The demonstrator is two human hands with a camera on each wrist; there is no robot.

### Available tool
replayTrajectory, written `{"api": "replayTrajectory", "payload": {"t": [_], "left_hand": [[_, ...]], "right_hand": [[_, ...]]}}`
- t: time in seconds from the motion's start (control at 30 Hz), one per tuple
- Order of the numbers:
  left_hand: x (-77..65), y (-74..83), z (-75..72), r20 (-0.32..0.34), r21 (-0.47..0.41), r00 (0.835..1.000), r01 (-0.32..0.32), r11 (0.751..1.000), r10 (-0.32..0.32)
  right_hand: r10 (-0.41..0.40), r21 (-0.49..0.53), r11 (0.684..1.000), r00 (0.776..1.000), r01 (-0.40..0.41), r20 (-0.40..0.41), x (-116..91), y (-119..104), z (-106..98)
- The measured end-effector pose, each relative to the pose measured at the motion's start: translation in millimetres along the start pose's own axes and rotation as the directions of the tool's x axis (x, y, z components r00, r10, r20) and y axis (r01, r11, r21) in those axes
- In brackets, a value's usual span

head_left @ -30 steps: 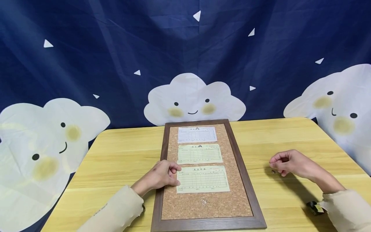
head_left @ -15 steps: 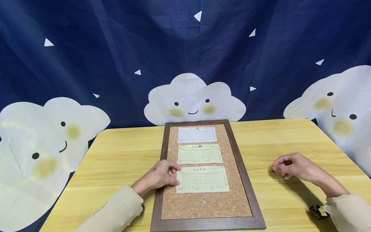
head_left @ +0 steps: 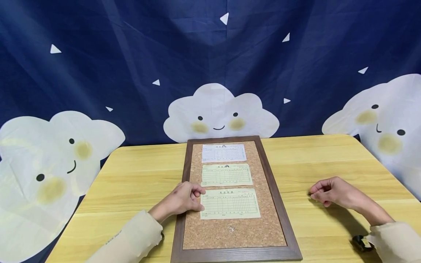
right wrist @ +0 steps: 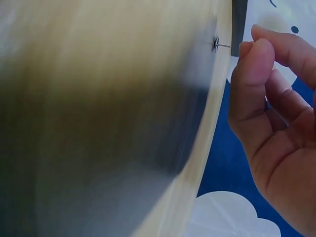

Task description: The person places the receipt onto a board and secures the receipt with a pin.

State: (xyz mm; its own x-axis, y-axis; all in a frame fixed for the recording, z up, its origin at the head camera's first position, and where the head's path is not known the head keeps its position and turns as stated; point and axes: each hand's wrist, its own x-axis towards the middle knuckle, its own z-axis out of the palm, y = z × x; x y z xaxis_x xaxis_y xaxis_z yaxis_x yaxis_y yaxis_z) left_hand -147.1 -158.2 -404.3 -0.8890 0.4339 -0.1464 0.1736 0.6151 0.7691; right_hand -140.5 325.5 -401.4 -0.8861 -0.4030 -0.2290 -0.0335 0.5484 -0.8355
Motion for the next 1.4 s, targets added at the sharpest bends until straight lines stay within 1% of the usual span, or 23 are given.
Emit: {"api": "replayTrajectory", "payload": {"t": [0.17,0.3,0.53,0.67,0.77,0.9,1.1,1.4], "left_hand": [[-0.5,0.5,0.0,-0.003,0.0,1.0,0.004,1.0,-0.004],[-0.8,0.7,-0.1,-0.005,0.011,1.0,-0.001,1.0,0.001],[-0.9,-0.3,0.0,-0.002,0.017,1.0,-0.014,1.0,0.014],[-1.0,-0.3,0.0,-0.001,0.014,1.0,-0.015,1.0,0.015],[-1.1,0.0,0.2,-0.001,0.011,1.0,-0.01,1.0,0.01],[-1.0,0.8,0.9,0.0,0.003,1.0,0.001,1.0,-0.001],[-0.7,1.3,1.7,0.002,-0.004,1.0,0.012,1.0,-0.012],[0.2,0.0,1.1,-0.002,0.012,1.0,-0.003,1.0,0.003]], "right_hand": [[-0.008,0.008,1.0,1.0,0.008,0.002,0.4,0.9,0.4],[0.011,0.0,1.0,1.0,-0.011,-0.003,0.8,0.2,0.1],[0.012,0.015,1.0,1.0,-0.012,-0.002,2.0,1.0,1.0],[0.026,-0.006,1.0,1.0,-0.026,-0.017,3.1,0.4,1.2],[0.022,-0.018,1.0,1.0,-0.023,-0.02,3.4,0.0,1.4],[0.012,-0.027,1.0,1.0,-0.012,-0.014,3.9,0.7,1.5],[-0.007,-0.01,1.0,1.0,0.007,-0.002,5.7,2.6,1.4],[0.006,-0.005,1.0,1.0,-0.006,0.019,7.2,2.9,-0.7]]}}
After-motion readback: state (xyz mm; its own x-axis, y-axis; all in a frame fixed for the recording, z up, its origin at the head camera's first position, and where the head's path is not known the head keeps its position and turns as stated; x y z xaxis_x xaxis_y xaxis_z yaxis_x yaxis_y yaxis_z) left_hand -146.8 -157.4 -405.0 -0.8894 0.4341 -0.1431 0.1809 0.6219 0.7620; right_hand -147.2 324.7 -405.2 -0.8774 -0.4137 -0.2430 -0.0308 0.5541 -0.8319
